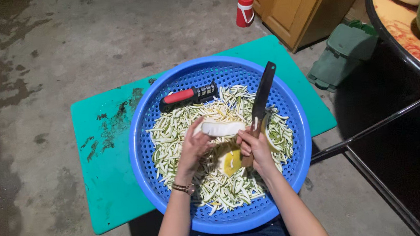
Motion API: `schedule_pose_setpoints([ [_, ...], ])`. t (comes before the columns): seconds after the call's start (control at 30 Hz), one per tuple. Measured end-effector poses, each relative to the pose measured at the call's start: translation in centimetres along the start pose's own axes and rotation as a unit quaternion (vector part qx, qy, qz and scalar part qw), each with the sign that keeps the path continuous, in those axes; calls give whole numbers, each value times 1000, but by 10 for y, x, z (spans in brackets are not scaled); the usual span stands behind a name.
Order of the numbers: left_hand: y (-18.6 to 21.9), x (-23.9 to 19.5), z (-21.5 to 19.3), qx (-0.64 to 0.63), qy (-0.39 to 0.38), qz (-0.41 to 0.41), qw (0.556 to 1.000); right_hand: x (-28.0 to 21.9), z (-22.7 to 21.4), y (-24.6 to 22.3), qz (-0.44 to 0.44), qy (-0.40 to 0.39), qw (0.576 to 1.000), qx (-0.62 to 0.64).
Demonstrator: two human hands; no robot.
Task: The person slices a white vegetable into thin strips using a knife over a blue colander. The strips fall into the colander, which already contains a large amount of similar vegetable strips. The person continues slicing the vegetable piece by piece.
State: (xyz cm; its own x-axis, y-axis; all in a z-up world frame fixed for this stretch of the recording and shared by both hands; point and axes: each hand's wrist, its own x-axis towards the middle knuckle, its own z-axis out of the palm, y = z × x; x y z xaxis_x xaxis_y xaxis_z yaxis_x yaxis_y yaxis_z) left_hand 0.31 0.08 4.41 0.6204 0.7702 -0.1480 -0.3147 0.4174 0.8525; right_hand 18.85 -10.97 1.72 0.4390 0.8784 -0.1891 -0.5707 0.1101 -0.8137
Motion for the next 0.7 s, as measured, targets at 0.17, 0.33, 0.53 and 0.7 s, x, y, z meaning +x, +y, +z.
schedule_pose_setpoints([
  [0.17, -37, 2, 8, 115, -2, 99, 988, -6, 19, 6, -7, -48, 995, -81],
  [0.33, -29, 7, -13, 113, 126, 193, 966, -32, 21, 4, -272, -100, 879, -378],
  [0.53, -11, 0, -18, 99, 152, 191, 965, -71, 17, 8, -213, -98, 836, -496],
  [0.7, -13, 1, -26, 72, 153, 247, 954, -78, 20, 13, -206, -106, 838, -495],
])
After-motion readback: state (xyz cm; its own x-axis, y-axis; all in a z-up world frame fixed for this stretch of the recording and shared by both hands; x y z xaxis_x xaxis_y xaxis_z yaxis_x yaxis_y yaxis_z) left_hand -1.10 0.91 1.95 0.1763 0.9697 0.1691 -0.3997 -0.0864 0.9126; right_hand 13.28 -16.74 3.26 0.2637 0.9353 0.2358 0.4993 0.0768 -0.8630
